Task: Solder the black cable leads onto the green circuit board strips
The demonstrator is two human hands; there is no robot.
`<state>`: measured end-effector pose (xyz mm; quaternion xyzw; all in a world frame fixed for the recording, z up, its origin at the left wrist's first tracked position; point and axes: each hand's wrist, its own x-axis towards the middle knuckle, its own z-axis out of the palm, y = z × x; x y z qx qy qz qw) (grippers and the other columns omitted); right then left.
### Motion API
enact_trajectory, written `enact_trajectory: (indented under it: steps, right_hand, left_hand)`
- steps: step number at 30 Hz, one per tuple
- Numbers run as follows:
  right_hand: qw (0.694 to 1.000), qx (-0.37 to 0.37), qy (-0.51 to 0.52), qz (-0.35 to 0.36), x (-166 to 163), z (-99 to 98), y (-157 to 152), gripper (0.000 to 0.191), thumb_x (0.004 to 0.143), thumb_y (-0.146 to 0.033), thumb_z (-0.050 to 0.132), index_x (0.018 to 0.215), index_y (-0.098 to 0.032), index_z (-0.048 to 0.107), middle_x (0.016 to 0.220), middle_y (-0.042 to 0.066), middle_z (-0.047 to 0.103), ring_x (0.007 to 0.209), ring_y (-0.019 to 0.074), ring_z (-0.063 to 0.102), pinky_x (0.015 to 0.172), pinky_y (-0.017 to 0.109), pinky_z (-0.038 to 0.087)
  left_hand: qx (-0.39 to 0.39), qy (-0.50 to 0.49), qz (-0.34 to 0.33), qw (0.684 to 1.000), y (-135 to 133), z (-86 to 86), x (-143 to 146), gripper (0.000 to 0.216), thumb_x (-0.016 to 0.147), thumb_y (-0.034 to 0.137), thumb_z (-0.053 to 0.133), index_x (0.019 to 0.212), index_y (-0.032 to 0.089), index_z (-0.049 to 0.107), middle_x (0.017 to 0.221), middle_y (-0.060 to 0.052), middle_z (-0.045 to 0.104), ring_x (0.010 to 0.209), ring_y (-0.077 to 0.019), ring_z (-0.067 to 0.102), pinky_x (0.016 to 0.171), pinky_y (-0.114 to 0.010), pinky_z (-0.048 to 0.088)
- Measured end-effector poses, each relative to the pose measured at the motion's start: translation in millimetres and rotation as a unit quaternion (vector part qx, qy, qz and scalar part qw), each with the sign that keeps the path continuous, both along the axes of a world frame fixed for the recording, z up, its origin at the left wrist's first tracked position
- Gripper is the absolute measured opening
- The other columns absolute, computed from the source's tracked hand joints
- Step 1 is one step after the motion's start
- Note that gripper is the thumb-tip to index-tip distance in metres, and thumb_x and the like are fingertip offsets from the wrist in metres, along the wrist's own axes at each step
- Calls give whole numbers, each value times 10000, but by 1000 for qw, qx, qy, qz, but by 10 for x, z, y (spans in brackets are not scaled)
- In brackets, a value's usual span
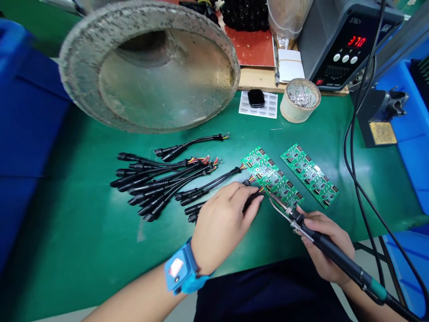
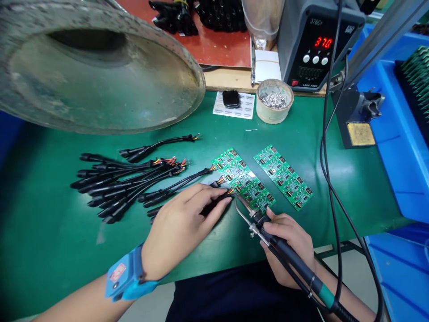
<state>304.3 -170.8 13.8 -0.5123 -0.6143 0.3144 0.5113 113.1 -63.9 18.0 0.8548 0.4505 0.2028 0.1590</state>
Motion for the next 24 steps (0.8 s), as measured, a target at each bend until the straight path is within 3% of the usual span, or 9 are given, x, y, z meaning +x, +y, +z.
enact_trajectory:
  steps: [11, 24]
  right_hand:
    - [996, -3, -87, -33, -31, 62, 63, 329, 802, -41, 583, 1091, -199, 583, 865, 54, 679, 901, 202, 667, 814, 342, 584]
    - [994, 32, -107, -1, -29, 52, 68, 451, 772, 10, 561, 1169, -204, 552, 843, 41, 667, 941, 199, 653, 868, 340, 554]
  left_hand:
    - [39, 34, -5, 999, -18, -25, 13, 165, 889, 288, 522, 904, 138, 588, 802, -49, 622, 723, -191, 606, 621, -298, 472]
    - [103, 59, -4, 993, -50, -52, 56, 134, 869, 245, 548, 895, 114, 559, 774, -56, 599, 702, -208, 593, 621, -319, 478]
